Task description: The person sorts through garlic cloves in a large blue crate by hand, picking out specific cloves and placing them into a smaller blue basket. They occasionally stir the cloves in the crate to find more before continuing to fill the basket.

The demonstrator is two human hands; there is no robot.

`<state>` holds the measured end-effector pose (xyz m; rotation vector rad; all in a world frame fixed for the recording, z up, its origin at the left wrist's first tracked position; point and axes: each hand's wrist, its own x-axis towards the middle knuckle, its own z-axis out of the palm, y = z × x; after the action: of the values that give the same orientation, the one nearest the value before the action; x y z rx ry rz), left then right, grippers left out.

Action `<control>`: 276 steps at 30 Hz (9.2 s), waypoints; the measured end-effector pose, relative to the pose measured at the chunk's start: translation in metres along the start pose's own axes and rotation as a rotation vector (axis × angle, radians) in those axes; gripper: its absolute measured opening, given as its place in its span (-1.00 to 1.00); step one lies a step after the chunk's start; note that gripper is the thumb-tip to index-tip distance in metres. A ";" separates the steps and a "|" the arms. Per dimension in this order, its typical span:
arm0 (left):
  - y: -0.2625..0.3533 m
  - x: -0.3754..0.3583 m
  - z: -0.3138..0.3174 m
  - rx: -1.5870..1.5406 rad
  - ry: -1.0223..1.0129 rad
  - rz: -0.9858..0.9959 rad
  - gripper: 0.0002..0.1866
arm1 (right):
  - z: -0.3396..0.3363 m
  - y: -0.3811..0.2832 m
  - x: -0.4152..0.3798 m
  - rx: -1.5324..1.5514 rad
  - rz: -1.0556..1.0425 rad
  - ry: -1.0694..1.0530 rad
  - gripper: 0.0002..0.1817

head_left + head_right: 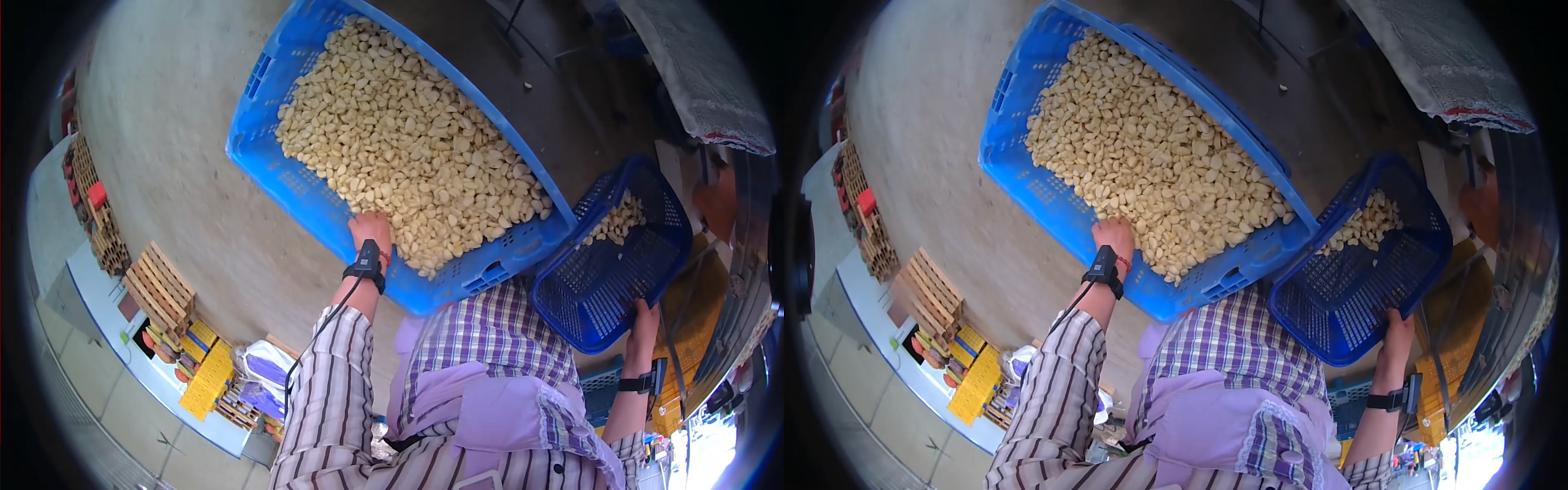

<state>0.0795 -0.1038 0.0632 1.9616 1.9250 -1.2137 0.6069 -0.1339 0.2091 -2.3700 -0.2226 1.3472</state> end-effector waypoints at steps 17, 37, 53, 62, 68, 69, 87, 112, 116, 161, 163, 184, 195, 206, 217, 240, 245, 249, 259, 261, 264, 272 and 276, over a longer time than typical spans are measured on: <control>0.030 -0.030 -0.155 -1.354 -0.278 0.096 -0.73 | 0.004 0.005 -0.001 0.009 -0.007 -0.018 -0.62; 0.165 0.036 -0.085 -1.260 0.157 0.560 -0.55 | 0.006 0.008 0.003 -0.029 -0.013 0.031 -0.63; -0.034 0.099 -0.035 -1.688 0.393 -0.449 -0.57 | 0.001 0.018 -0.003 0.020 0.022 0.034 -0.61; 0.153 -0.021 -0.067 -1.662 -0.156 0.717 -0.58 | 0.001 0.020 -0.004 0.039 0.027 0.045 -0.63; 0.161 0.008 -0.050 -1.410 -0.004 0.392 -0.53 | 0.008 0.012 -0.010 0.041 0.007 0.049 -0.66; 0.148 0.020 -0.054 -1.545 -0.109 0.327 -0.52 | 0.005 0.016 -0.007 0.038 0.006 0.057 -0.66; 0.010 0.033 -0.035 -1.518 0.066 -0.048 -0.72 | 0.005 0.029 -0.005 0.089 0.046 0.021 -0.66; 0.025 0.051 -0.063 -1.136 0.166 -0.139 -0.88 | 0.009 0.017 -0.006 0.057 0.075 0.040 -0.65; 0.036 0.089 -0.032 -0.655 0.185 0.134 -0.90 | 0.010 0.015 -0.006 0.017 0.056 0.051 -0.64; 0.102 -0.007 -0.028 -0.755 0.130 0.207 -0.83 | 0.003 0.024 -0.009 0.064 0.062 0.041 -0.65; 0.100 -0.014 -0.045 -0.820 0.089 0.160 -0.82 | 0.002 0.028 -0.008 0.064 0.048 0.030 -0.65; 0.032 0.009 -0.010 -0.966 0.050 -0.850 -0.62 | 0.005 0.028 -0.009 0.104 0.064 0.031 -0.64; 0.014 0.017 0.003 -1.223 0.042 -0.744 -0.62 | 0.003 0.032 -0.004 0.109 0.042 0.012 -0.63; 0.017 0.124 -0.074 -0.725 0.213 -0.371 -0.67 | -0.003 0.030 0.001 0.074 0.046 0.020 -0.64; 0.077 0.013 -0.213 -1.803 0.052 0.272 -0.84 | 0.006 0.026 -0.009 0.084 0.009 0.037 -0.63; -0.068 0.225 -0.123 -0.730 0.542 -0.447 -0.72 | -0.001 0.032 -0.004 0.085 0.039 -0.012 -0.60; -0.063 0.234 -0.120 -0.791 0.664 -0.337 -0.79 | 0.004 0.023 -0.012 0.035 0.034 0.038 -0.62; -0.010 0.170 -0.165 -1.517 0.895 -0.276 -0.88 | 0.014 0.011 -0.021 0.067 0.075 0.084 -0.61; 0.105 -0.013 -0.263 -1.852 0.709 0.792 -0.77 | 0.014 0.006 -0.018 0.065 -0.006 0.030 -0.61; 0.085 0.011 -0.226 -1.398 1.013 0.435 -0.68 | 0.014 0.002 -0.021 0.005 0.011 0.047 -0.61; 0.006 0.085 -0.163 -1.421 0.885 -0.376 -0.53 | 0.011 0.006 -0.019 0.001 -0.017 0.018 -0.60; -0.073 0.179 -0.067 -0.911 0.646 -0.445 -0.74 | 0.003 0.018 -0.011 0.009 0.045 0.014 -0.61; -0.050 0.169 -0.063 -0.890 0.532 -0.574 -0.74 | 0.002 0.022 -0.011 0.063 0.050 -0.004 -0.61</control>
<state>0.0386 0.0742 0.0229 1.3304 2.7009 0.2382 0.5985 -0.1566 0.2074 -2.3358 -0.1206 1.3612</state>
